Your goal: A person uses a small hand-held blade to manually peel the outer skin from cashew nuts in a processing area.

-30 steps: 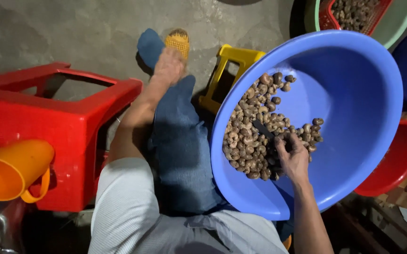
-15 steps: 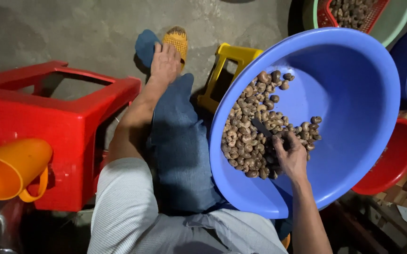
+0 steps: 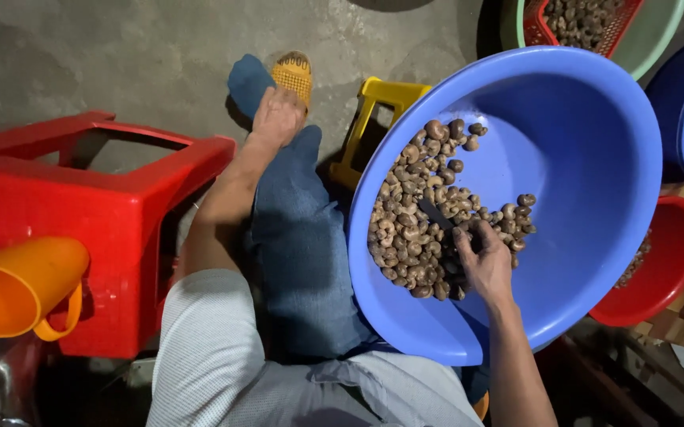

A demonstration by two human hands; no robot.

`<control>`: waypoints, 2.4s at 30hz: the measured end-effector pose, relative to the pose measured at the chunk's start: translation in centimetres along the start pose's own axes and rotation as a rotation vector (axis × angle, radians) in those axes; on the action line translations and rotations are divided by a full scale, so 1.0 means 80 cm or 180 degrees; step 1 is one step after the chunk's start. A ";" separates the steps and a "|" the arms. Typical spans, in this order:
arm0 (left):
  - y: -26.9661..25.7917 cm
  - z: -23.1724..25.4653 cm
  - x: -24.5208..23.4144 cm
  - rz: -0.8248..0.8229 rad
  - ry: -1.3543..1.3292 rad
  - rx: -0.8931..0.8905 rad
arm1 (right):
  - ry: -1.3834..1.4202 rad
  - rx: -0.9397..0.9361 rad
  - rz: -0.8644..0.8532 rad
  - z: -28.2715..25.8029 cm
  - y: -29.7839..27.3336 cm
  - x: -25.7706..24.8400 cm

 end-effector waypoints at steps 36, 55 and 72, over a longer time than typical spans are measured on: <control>0.060 0.204 -0.512 0.1310 -0.2997 0.0046 | 0.4247 -0.0181 -0.0028 0.079 -0.040 -0.067; 0.078 0.345 -0.325 -0.1277 -0.0937 0.1353 | 0.4949 -0.0207 0.0525 0.097 -0.022 -0.054; 0.122 0.351 -0.447 -0.0995 -0.3143 0.0096 | 0.4582 -0.0784 -0.0098 0.018 0.085 -0.032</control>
Point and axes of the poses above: each hand's wrist, its own y-axis towards the middle knuckle, its own x-axis out of the palm, z = x × y, the point moved 2 cm from there along y, towards the middle knuckle, and after that the axes turned 1 degree about -z, right-handed, at the moved point
